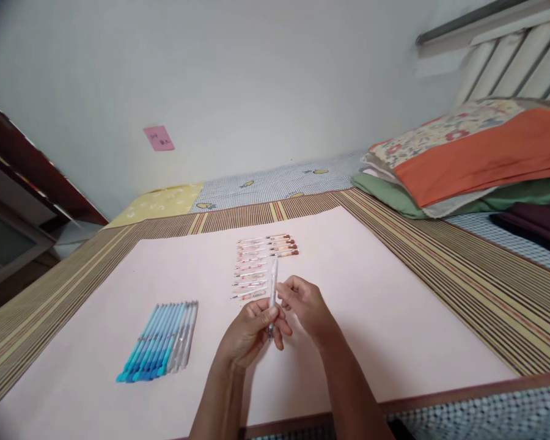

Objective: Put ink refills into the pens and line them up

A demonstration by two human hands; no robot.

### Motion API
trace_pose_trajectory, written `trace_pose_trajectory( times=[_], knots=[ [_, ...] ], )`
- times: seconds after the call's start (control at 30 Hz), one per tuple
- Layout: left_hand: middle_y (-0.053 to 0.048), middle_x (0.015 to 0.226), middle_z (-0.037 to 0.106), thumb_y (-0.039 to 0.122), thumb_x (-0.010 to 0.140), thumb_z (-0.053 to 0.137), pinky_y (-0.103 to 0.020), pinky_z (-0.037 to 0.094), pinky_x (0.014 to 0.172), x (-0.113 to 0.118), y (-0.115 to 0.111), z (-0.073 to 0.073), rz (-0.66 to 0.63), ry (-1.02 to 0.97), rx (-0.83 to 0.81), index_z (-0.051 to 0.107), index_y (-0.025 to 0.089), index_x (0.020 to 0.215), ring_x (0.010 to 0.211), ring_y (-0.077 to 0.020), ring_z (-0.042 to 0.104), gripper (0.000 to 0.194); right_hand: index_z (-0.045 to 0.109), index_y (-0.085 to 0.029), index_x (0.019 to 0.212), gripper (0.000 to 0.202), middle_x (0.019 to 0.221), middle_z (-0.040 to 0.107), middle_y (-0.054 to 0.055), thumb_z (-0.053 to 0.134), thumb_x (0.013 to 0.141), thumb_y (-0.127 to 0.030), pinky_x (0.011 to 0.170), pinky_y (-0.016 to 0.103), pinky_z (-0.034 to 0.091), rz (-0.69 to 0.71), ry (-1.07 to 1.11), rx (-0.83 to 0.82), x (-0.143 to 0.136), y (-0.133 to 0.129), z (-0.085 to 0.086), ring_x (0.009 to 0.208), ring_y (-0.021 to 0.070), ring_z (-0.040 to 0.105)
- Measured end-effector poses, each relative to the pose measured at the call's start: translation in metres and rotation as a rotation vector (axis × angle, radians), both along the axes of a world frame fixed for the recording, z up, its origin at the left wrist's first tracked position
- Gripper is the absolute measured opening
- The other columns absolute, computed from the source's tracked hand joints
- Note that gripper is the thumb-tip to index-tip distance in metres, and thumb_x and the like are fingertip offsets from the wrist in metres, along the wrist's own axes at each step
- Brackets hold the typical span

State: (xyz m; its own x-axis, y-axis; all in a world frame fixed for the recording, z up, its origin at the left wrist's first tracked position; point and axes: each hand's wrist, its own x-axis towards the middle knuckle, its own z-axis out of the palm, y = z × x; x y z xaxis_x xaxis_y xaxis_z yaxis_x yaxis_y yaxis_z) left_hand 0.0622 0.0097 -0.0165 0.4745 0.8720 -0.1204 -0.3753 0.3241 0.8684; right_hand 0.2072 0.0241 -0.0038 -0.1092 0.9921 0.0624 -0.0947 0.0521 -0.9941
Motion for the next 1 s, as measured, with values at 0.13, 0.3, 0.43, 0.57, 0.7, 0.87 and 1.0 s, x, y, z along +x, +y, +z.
trace_pose_trajectory(
  times=[0.13,0.3,0.43,0.57,0.7,0.87,1.0],
  knots=[
    [-0.013,0.067,0.073,0.052,0.073,0.081,-0.024,0.047,0.045,0.0,0.0,-0.003,-0.049,-0.032,0.0,0.067,0.008,0.08,0.045,-0.015,0.062,0.046,0.063,-0.021,0.083,0.04,0.04,0.045,-0.009,0.067,0.08,-0.06,0.035,0.026,0.04,0.213,0.101,-0.127,-0.003,-0.003,-0.001,0.029,0.0134,0.046],
    [-0.013,0.069,0.074,0.047,0.077,0.079,-0.023,0.047,0.051,0.001,0.004,-0.007,0.027,0.034,0.055,0.07,0.007,0.084,0.046,-0.0142,0.063,0.042,0.061,-0.021,0.076,0.037,0.037,0.038,-0.011,0.068,0.081,-0.057,0.032,0.022,0.03,0.156,0.122,-0.114,-0.012,-0.002,-0.008,0.026,0.01,0.038],
    [-0.012,0.069,0.074,0.046,0.074,0.08,-0.025,0.048,0.053,0.003,0.002,-0.002,0.092,0.106,0.11,0.07,0.008,0.08,0.047,-0.0157,0.064,0.04,0.06,-0.021,0.071,0.037,0.041,0.039,-0.01,0.071,0.078,-0.055,0.033,0.022,0.025,0.087,0.13,-0.099,-0.012,0.001,-0.01,0.03,0.0077,0.033],
    [-0.011,0.067,0.073,0.047,0.07,0.082,-0.026,0.048,0.05,-0.001,-0.012,0.007,0.145,0.191,0.124,0.069,0.008,0.079,0.046,-0.0155,0.063,0.042,0.062,-0.019,0.071,0.036,0.044,0.046,-0.008,0.07,0.08,-0.054,0.037,0.023,0.029,0.066,0.087,-0.05,-0.009,-0.014,-0.005,0.035,0.0088,0.039],
    [-0.008,0.06,0.07,0.047,0.066,0.084,-0.024,0.044,0.043,-0.003,-0.039,0.014,0.159,0.28,0.114,0.067,0.009,0.076,0.039,-0.0138,0.058,0.043,0.065,-0.017,0.074,0.034,0.054,0.057,-0.003,0.068,0.083,-0.049,0.048,0.024,0.04,0.052,0.003,0.011,-0.006,-0.042,0.002,0.045,0.0107,0.05],
    [-0.005,0.058,0.068,0.046,0.065,0.083,-0.022,0.043,0.045,0.001,-0.082,0.022,0.238,0.3,0.134,0.063,0.011,0.073,0.042,-0.0131,0.06,0.041,0.066,-0.017,0.072,0.04,0.05,0.055,-0.004,0.075,0.074,-0.056,0.041,0.024,0.035,-0.004,0.087,-0.086,-0.012,-0.08,0.006,0.041,0.0104,0.046],
    [-0.002,0.059,0.067,0.047,0.063,0.086,-0.023,0.046,0.049,-0.013,-0.129,0.021,0.3,0.301,0.106,0.063,0.014,0.082,0.045,-0.0115,0.057,0.045,0.072,-0.015,0.072,0.041,0.063,0.059,-0.001,0.086,0.064,-0.053,0.05,0.021,0.043,-0.115,0.358,-0.172,-0.006,-0.109,0.013,0.055,0.0094,0.05]
  ],
)
